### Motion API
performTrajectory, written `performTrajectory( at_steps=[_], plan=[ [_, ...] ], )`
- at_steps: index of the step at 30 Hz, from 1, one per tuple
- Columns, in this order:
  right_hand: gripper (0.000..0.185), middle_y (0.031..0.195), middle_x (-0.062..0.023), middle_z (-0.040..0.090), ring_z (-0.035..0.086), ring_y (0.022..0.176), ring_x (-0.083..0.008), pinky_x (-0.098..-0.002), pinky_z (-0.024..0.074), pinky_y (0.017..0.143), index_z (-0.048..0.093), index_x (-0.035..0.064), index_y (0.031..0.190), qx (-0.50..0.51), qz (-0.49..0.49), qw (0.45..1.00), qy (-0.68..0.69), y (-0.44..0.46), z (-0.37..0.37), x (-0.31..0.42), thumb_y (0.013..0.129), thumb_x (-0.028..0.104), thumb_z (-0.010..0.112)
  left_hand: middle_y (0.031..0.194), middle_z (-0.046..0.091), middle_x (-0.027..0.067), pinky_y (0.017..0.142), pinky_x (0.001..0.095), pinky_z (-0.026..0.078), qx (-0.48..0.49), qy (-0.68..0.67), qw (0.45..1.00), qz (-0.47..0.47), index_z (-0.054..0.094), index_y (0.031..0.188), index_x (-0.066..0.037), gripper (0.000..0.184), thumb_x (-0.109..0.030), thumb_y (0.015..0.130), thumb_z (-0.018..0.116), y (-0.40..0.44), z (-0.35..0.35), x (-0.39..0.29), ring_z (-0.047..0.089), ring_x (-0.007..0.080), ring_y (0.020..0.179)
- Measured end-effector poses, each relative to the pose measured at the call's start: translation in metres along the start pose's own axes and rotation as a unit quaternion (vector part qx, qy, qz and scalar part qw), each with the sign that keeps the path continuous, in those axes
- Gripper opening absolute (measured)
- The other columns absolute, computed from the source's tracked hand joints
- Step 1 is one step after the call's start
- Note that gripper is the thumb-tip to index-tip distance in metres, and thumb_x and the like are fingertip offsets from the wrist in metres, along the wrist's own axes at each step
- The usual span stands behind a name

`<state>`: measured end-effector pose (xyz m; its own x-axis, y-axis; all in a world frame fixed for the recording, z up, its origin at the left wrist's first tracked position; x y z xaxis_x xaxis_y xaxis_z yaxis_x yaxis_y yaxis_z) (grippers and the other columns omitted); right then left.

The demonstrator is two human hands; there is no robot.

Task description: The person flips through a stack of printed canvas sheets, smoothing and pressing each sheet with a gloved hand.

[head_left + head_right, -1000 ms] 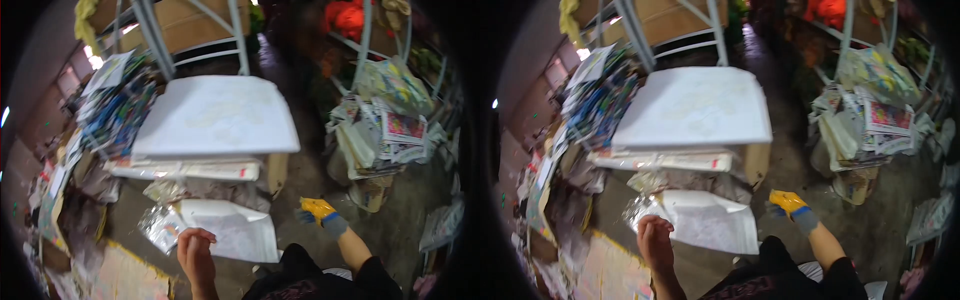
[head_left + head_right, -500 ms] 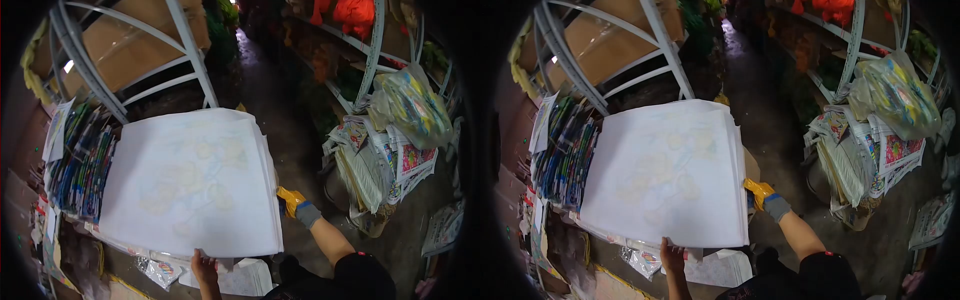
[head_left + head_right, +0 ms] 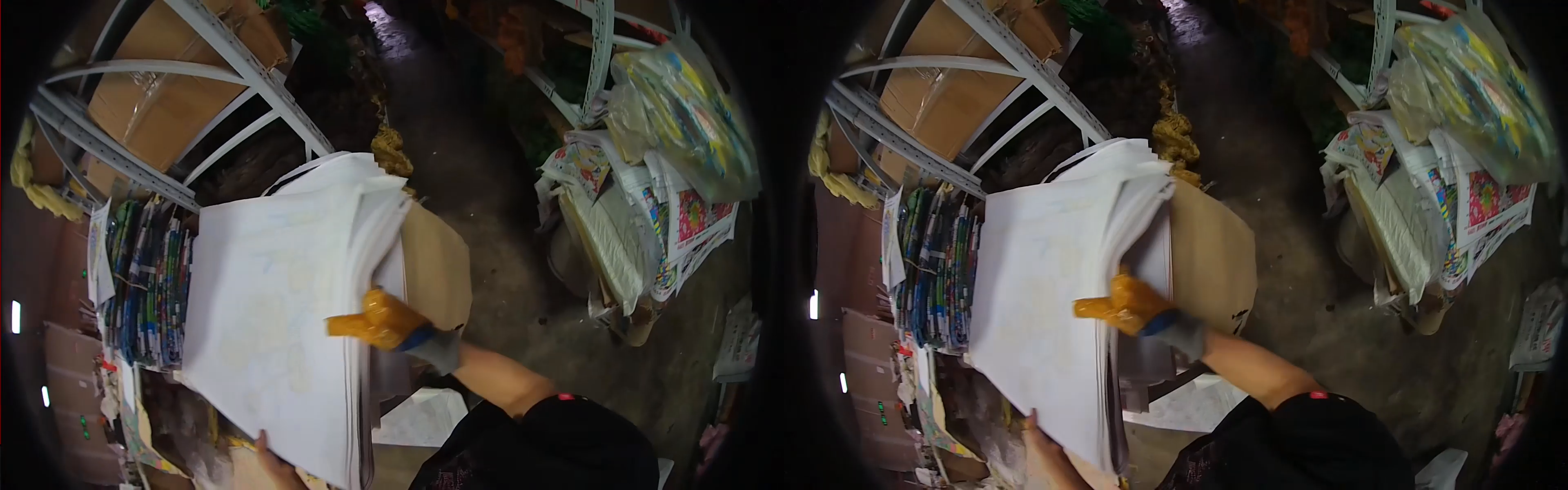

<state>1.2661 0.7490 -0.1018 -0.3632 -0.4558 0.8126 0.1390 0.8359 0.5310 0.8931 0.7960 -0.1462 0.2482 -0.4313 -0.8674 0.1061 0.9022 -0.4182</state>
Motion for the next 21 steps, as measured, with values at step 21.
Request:
performTrajectory(
  at_steps=[21],
  plan=[
    [0.087,0.095,-0.0292,0.058,0.06,0.082,-0.0368,-0.0401,0.0476,0.072,0.04,-0.0148,0.116,0.022,0.089,0.986,-0.141,0.094,0.088,0.099,0.068,0.053,0.067,0.135,0.032,0.0207,0.091,0.0428,0.041,-0.077,0.036,0.992,0.097,0.013,0.141,-0.007,0.069,-0.016,0.085,0.052,-0.067,0.028,0.052,0.044,0.0332,0.115]
  ],
)
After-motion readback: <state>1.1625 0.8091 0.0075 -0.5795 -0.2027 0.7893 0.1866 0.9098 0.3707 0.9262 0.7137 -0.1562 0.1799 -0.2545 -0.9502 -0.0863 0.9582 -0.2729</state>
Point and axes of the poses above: each hand's wrist, its own y-axis towards the middle knuckle, its own z-axis out of the palm, x = y × z, the point moved 7 cm from there along y, towards the middle knuckle
